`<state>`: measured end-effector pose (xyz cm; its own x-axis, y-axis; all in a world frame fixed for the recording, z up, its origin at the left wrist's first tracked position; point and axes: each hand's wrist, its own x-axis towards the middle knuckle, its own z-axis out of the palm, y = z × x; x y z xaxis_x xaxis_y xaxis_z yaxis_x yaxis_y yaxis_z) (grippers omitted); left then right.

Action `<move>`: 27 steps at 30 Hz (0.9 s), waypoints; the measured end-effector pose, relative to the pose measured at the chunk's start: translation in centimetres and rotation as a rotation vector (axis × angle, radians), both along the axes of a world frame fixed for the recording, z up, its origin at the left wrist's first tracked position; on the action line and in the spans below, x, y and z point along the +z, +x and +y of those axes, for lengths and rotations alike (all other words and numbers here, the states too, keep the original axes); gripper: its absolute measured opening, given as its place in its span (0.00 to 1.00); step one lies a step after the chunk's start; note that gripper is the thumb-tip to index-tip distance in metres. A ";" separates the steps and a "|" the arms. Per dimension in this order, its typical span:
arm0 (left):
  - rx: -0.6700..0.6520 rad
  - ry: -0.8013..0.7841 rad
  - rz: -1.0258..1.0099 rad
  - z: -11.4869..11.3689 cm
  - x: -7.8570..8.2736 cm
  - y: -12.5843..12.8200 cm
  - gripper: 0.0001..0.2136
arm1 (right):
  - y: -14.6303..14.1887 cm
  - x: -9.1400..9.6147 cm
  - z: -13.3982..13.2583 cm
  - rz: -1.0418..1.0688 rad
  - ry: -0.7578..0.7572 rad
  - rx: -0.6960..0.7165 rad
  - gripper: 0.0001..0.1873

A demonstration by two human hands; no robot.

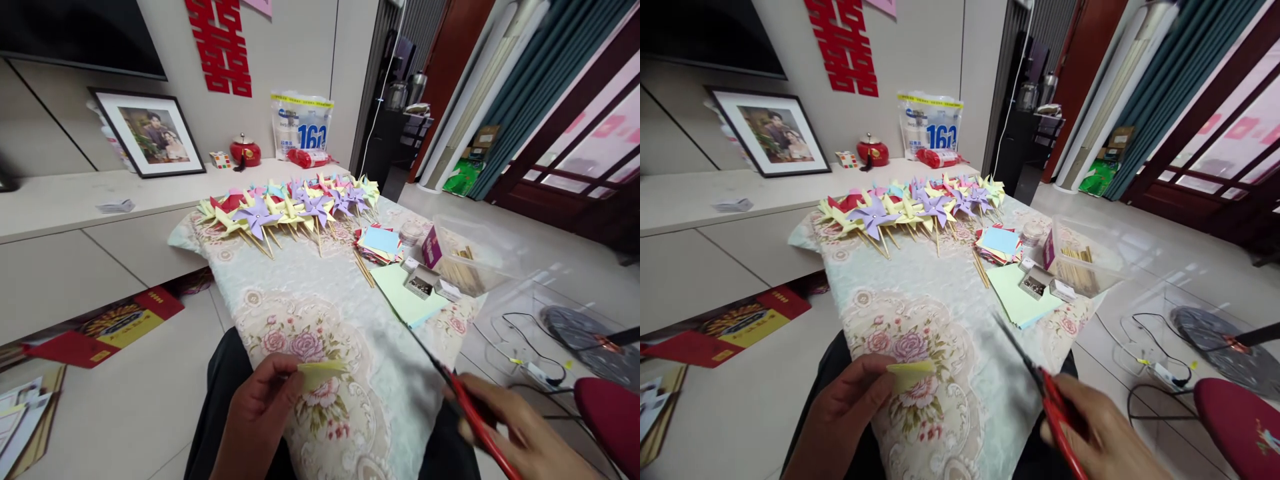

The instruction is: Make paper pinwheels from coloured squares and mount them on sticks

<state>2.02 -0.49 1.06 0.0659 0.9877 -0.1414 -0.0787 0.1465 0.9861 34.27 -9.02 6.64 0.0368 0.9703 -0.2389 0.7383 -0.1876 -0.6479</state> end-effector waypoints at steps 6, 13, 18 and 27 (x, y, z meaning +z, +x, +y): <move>0.031 -0.093 -0.066 0.2 -0.8 0.9 0.14 | 2.0 -0.8 5.2 -0.527 0.063 -0.125 0.16; 0.021 -0.126 -0.040 1.3 -0.4 2.2 0.12 | 1.1 -2.3 8.9 -0.706 0.053 -0.109 0.14; 0.043 -0.134 -0.087 2.9 -0.3 3.5 0.10 | 1.1 -3.6 10.1 -0.750 0.103 -0.099 0.16; 0.122 -0.081 -0.200 7.2 -0.6 5.6 0.09 | 0.1 -3.2 9.6 -0.830 0.245 -0.086 0.12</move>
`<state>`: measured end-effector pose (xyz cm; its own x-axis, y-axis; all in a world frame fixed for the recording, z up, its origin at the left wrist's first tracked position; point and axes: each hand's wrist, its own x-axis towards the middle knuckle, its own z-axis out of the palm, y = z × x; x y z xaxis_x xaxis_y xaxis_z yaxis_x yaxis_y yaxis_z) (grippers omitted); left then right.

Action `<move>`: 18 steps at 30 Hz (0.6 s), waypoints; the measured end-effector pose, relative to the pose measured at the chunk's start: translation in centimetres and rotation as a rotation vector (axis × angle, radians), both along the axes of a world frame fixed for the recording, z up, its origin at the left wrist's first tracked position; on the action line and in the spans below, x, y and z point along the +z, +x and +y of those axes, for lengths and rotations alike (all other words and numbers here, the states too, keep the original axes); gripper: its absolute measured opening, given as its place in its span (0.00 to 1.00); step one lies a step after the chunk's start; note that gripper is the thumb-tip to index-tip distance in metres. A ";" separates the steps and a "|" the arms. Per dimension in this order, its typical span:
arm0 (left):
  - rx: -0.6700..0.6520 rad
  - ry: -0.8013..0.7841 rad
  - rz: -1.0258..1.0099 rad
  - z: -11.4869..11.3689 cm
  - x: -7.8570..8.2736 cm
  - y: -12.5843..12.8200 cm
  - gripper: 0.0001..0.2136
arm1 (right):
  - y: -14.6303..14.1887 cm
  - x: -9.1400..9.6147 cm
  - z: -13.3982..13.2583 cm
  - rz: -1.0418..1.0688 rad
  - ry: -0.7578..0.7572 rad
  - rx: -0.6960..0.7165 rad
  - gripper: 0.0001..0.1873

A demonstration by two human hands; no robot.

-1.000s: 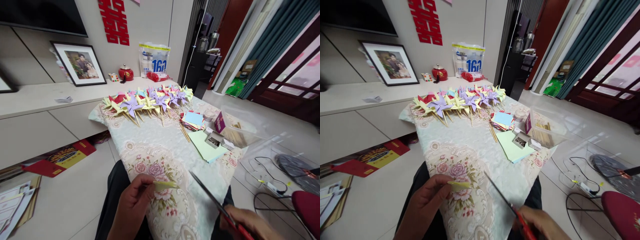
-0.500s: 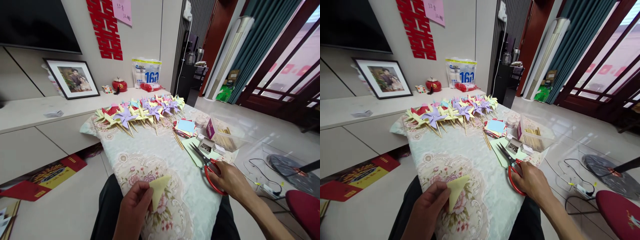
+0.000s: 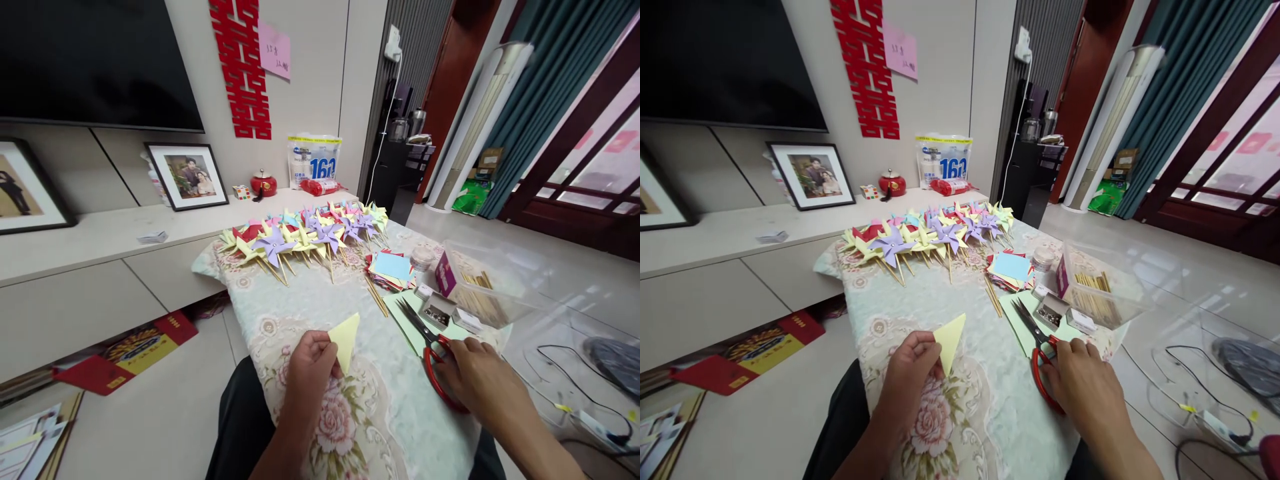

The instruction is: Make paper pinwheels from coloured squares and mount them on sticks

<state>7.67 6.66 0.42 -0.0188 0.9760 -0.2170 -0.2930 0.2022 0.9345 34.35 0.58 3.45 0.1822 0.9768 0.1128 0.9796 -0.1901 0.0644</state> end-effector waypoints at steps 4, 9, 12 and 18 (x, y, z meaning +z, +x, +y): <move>0.011 0.043 -0.072 2.4 0.0 1.1 0.13 | -4.5 2.4 2.4 0.434 0.103 0.165 0.14; -0.013 0.058 -0.170 5.2 0.1 1.5 0.18 | -9.4 2.2 9.4 1.284 0.015 0.179 0.12; -0.032 0.064 -0.249 5.9 0.1 1.2 0.23 | -10.9 0.6 12.2 1.772 -0.046 0.062 0.17; -0.106 0.008 -0.310 6.0 -0.5 0.6 0.24 | -11.6 -2.1 12.3 2.116 -0.101 0.085 0.24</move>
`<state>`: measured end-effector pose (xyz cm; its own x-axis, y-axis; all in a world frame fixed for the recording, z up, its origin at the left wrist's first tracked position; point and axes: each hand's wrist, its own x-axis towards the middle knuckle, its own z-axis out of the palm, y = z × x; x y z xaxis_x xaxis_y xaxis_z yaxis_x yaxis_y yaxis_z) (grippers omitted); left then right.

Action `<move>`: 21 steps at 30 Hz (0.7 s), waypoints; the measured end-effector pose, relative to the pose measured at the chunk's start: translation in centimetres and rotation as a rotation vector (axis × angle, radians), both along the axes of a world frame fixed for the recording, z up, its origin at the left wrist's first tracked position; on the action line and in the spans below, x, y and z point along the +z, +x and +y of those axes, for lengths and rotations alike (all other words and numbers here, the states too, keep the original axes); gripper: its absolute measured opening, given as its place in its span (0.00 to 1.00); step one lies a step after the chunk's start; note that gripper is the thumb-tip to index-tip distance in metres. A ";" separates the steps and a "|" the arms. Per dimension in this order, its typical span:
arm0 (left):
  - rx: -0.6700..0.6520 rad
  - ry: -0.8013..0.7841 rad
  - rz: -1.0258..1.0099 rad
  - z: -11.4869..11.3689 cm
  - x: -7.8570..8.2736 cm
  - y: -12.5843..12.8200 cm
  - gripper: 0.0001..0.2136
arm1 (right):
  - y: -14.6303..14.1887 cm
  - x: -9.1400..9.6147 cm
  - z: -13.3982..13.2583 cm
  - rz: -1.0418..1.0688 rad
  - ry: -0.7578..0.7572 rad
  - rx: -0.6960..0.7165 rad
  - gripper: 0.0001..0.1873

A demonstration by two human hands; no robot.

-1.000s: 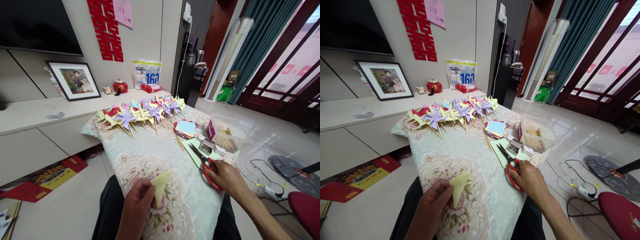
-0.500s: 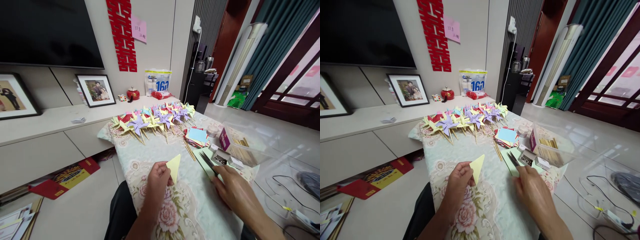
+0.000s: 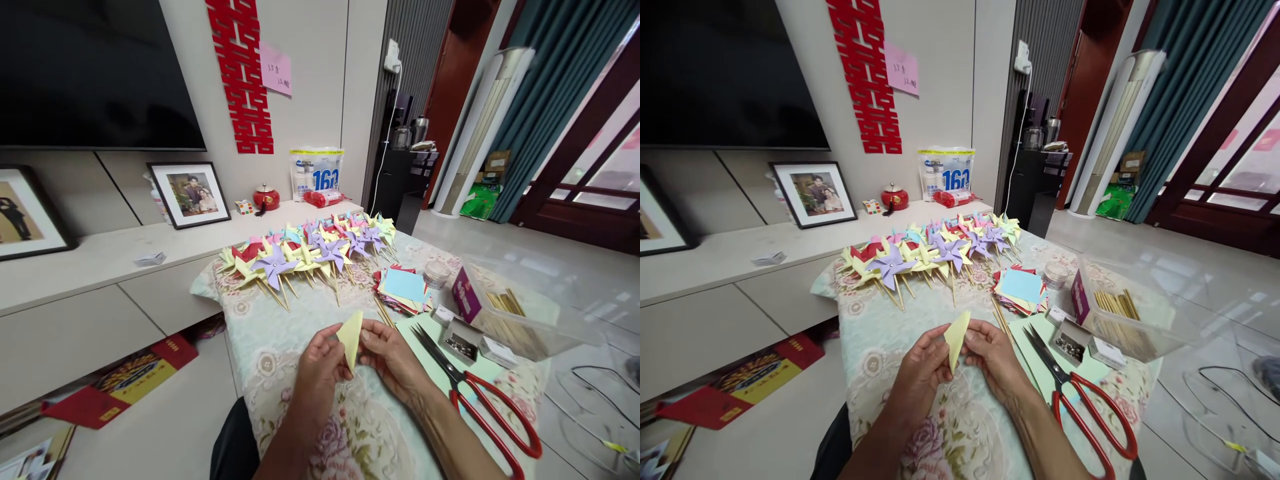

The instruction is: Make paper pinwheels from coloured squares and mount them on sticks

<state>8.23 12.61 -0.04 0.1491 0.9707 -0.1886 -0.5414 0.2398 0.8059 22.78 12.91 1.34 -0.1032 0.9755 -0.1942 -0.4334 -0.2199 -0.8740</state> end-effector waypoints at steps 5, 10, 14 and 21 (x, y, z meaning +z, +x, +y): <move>-0.116 -0.001 0.053 -0.1 -0.1 0.1 0.22 | 0.2 -0.3 -0.3 0.070 -0.004 -0.006 0.28; -0.177 0.050 0.178 -0.6 0.0 0.3 0.22 | 0.1 -0.4 -0.3 0.085 0.005 -0.010 0.30; -0.174 0.107 0.245 -0.8 -0.3 0.5 0.25 | 0.2 -0.7 -0.4 0.059 -0.002 -0.023 0.33; -0.173 0.116 0.242 -0.7 -0.8 0.8 0.27 | 0.3 -0.8 -0.5 0.035 0.005 -0.015 0.34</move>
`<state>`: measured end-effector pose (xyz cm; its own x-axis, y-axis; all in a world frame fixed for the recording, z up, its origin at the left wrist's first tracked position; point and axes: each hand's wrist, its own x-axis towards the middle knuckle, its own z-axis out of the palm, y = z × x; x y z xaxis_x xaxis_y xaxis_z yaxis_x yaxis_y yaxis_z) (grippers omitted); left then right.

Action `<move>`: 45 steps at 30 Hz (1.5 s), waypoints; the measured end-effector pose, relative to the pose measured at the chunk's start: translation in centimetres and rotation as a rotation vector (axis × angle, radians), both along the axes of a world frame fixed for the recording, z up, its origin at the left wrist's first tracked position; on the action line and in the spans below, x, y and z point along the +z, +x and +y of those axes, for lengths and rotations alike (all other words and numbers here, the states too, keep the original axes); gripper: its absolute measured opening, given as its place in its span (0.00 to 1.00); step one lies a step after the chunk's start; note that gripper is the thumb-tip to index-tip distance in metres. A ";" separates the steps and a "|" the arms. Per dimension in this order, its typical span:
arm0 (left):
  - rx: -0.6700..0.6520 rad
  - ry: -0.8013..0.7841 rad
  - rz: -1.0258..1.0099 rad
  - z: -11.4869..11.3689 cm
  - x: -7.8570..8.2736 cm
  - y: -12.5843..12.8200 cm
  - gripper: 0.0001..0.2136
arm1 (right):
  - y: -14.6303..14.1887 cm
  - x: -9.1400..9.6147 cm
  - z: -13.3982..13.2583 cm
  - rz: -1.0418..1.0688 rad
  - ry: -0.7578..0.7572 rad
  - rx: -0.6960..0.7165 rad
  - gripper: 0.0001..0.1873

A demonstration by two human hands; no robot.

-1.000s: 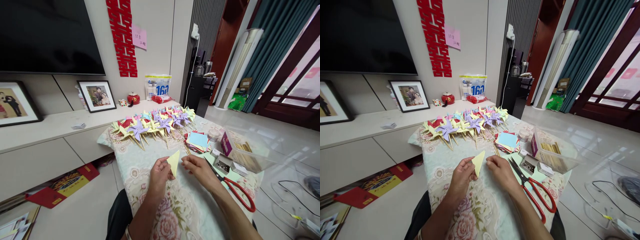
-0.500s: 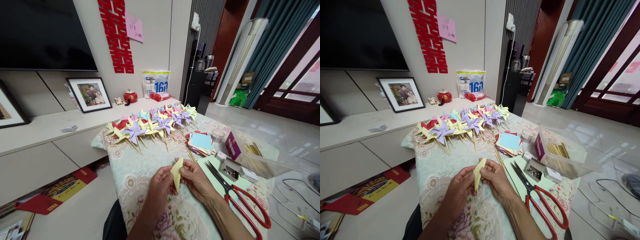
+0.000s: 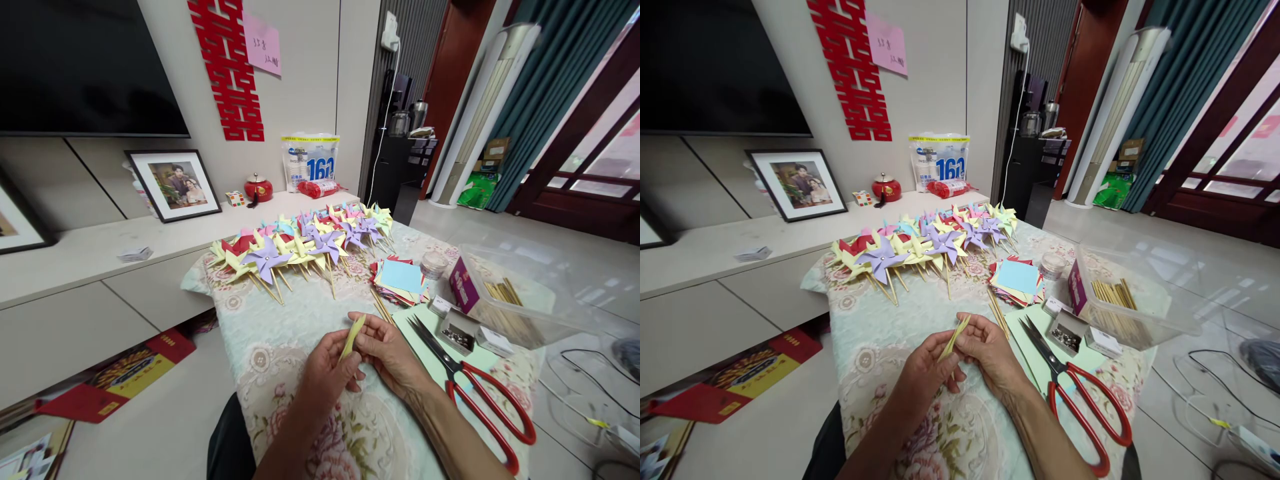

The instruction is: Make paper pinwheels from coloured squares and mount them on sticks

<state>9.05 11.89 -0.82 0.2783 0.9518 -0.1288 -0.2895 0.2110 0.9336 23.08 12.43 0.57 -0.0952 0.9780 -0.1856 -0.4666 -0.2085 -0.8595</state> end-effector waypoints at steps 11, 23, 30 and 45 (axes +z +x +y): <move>0.007 -0.052 -0.040 -0.2 0.4 -0.3 0.26 | 0.1 0.2 0.1 0.024 -0.018 -0.006 0.27; 0.032 -0.047 -0.046 -0.1 0.4 -0.3 0.28 | 0.2 0.9 -0.2 0.040 -0.038 -0.041 0.26; 0.042 -0.046 -0.054 -0.1 0.1 -0.4 0.28 | 0.3 1.1 -0.3 0.058 -0.021 -0.040 0.25; 0.046 -0.015 -0.082 -0.3 0.4 -0.4 0.28 | 0.4 0.7 -0.1 0.043 -0.039 -0.094 0.25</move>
